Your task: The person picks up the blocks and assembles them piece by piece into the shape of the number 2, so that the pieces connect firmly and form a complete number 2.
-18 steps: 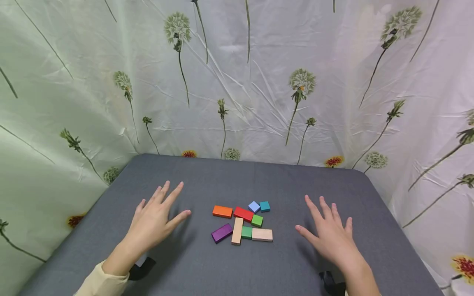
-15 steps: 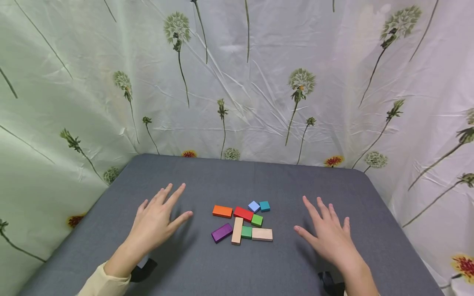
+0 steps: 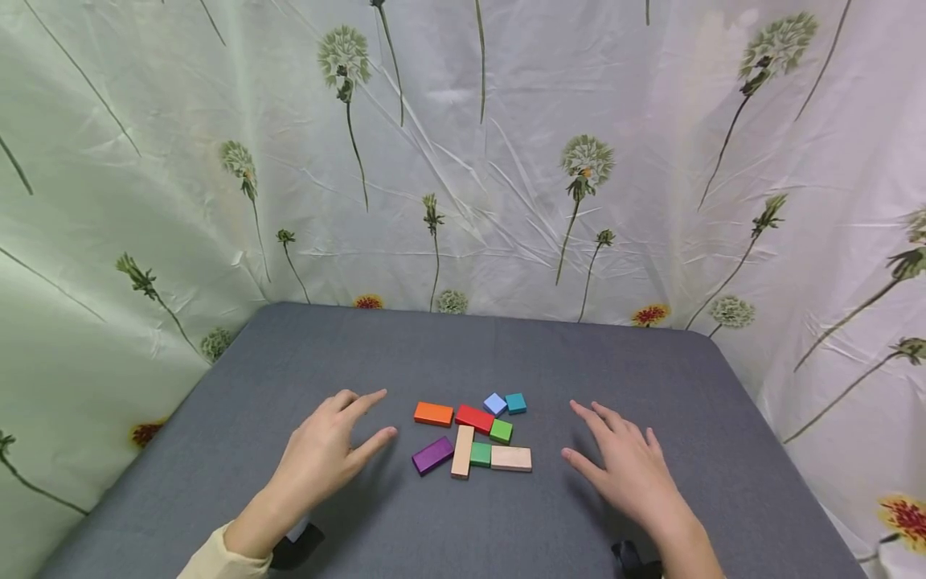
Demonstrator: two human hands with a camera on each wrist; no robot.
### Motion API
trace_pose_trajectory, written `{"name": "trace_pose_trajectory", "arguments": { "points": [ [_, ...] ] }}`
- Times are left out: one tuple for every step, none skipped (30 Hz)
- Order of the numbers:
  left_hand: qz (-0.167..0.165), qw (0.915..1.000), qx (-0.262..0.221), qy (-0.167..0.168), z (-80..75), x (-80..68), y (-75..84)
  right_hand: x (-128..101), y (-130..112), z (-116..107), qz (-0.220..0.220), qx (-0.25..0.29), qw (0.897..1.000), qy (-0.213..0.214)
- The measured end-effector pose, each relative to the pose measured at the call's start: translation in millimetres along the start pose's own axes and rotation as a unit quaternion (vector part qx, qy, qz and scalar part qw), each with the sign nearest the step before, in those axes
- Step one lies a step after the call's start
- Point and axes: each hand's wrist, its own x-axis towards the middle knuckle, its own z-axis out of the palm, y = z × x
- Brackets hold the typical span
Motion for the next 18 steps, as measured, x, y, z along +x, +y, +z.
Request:
{"name": "trace_pose_trajectory", "arguments": {
  "points": [
    [-0.001,1.0,-0.009,-0.003,1.2,-0.5,1.9,0,-1,1,-0.005,-0.001,1.0,0.003],
    [-0.003,0.9998,-0.018,-0.008,2.7,-0.9,3.5,1,-2,3,-0.009,-0.001,1.0,0.005],
    [-0.003,0.9996,-0.027,-0.012,4.3,-1.5,5.1,1,-3,4,-0.014,0.001,1.0,0.008],
    [-0.004,0.9992,-0.038,-0.016,5.8,-2.0,6.5,1,-3,5,-0.02,0.004,1.0,0.012],
    [-0.002,0.9986,-0.049,-0.019,7.2,-2.5,7.9,1,-4,6,-0.025,0.008,1.0,0.016],
    [0.002,0.9981,-0.058,-0.02,8.7,-3.0,9.1,2,-5,8,-0.029,0.013,0.999,0.018],
    [0.005,0.9975,-0.067,-0.024,10.4,-3.4,10.2,2,-6,9,-0.033,0.016,0.999,0.021],
    [0.009,0.9966,-0.077,-0.028,11.7,-3.8,11.4,3,-7,10,-0.036,0.02,0.999,0.022],
    [0.015,0.9958,-0.085,-0.032,13.0,-4.0,12.8,3,-7,12,-0.038,0.024,0.999,0.023],
    [0.018,0.9947,-0.094,-0.037,14.3,-4.1,13.9,4,-8,13,-0.038,0.028,0.999,0.023],
    [0.023,0.9937,-0.102,-0.041,15.5,-4.3,15.2,5,-9,15,-0.038,0.03,0.999,0.019],
    [0.028,0.9925,-0.11,-0.045,16.7,-4.4,16.3,6,-10,16,-0.037,0.034,0.999,0.016],
    [0.03,0.991,-0.12,-0.052,17.8,-4.5,17.5,7,-10,17,-0.036,0.039,0.999,0.012],
    [0.033,0.9897,-0.127,-0.057,18.8,-4.6,18.7,8,-11,19,-0.036,0.045,0.998,0.006],
    [0.035,0.9881,-0.136,-0.063,20.0,-4.6,19.7,9,-12,20,-0.034,0.053,0.998,-0.001],
    [0.037,0.9866,-0.143,-0.07,21.0,-4.8,20.6,9,-13,22,-0.032,0.063,0.997,-0.008],
    [0.038,0.9851,-0.149,-0.078,21.9,-5.0,21.6,10,-14,23,-0.029,0.073,0.997,-0.016],
    [0.038,0.9837,-0.153,-0.087,23.0,-5.2,22.3,11,-14,25,-0.027,0.082,0.996,-0.023]
  ]
}}
